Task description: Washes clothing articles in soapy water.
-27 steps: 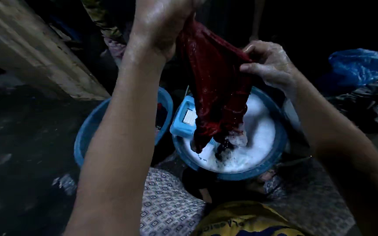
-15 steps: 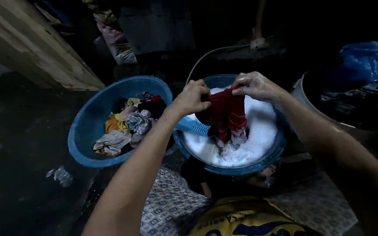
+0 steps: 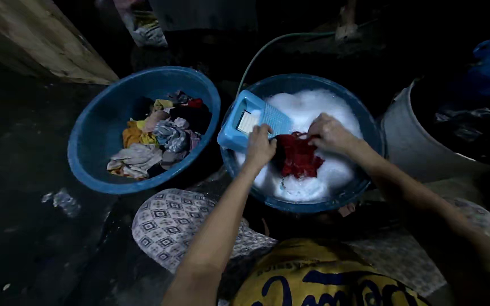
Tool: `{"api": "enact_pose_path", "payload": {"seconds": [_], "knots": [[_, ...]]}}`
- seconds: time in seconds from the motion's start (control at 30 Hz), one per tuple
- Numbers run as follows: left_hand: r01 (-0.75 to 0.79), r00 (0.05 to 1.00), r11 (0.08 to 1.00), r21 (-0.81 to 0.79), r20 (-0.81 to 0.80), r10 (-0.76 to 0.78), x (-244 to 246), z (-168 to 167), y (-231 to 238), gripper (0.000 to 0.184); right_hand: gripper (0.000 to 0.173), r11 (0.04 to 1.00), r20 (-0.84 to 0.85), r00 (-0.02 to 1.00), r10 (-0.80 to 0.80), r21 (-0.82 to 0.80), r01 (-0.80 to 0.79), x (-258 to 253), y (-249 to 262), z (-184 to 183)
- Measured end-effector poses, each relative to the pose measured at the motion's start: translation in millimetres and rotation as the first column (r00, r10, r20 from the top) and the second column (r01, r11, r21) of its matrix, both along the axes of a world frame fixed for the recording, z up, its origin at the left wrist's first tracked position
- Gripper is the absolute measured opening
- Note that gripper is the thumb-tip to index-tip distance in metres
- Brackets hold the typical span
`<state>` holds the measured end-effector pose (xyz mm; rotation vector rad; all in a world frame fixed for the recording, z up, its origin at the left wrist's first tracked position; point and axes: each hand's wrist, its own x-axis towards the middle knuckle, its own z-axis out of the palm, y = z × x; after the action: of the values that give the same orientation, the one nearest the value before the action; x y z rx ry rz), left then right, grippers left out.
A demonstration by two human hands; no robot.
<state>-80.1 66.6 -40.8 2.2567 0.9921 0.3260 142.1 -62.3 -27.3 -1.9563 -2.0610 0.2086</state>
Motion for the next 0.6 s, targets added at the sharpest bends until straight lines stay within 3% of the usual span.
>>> {"api": "enact_pose_path", "payload": {"seconds": [0.13, 0.2, 0.27, 0.37, 0.43, 0.47, 0.6], "knots": [[0.186, 0.967, 0.944, -0.273, -0.118, -0.224, 3.7, -33.3, -38.7, 0.029, 0.027, 0.957, -0.260, 0.965, 0.039, -0.267, -0.111, -32.9, -39.1, -57.9], [0.223, 0.948, 0.933, -0.281, -0.162, -0.275, 8.5, -43.6, -47.8, 0.031, 0.034, 0.928, -0.292, 0.955, 0.050, -0.341, -0.152, -43.9, -56.6, -89.6], [0.209, 0.963, 0.960, -0.185, -0.129, -0.235, 10.1, -50.6, -48.4, 0.032, 0.046, 0.888, -0.302, 0.953, 0.002, -0.438, -0.140, -52.9, -65.3, -100.7], [0.285, 0.959, 0.959, 0.006, -0.017, -0.284, 6.1, -64.3, -40.3, 0.050, 0.066, 0.831, -0.314, 0.945, -0.092, -0.547, -0.101, -65.0, -65.8, -86.7], [0.433, 0.901, 0.901, 0.034, 0.022, -0.433, 2.2, -66.4, -38.0, 0.069, 0.064, 0.845, -0.348, 0.936, -0.063, -0.517, -0.135, -68.8, -66.1, -72.2], [0.513, 0.858, 0.859, 0.003, 0.016, -0.513, 1.6, -61.4, -38.0, 0.069, 0.058, 0.860, -0.362, 0.932, -0.019, -0.482, -0.170, -68.5, -66.3, -61.1], [0.682, 0.723, 0.716, -0.148, -0.008, -0.691, -2.9, -34.6, -37.2, 0.027, 0.025, 0.953, -0.478, 0.861, 0.172, -0.142, -0.269, -59.4, -75.2, 9.7]]}}
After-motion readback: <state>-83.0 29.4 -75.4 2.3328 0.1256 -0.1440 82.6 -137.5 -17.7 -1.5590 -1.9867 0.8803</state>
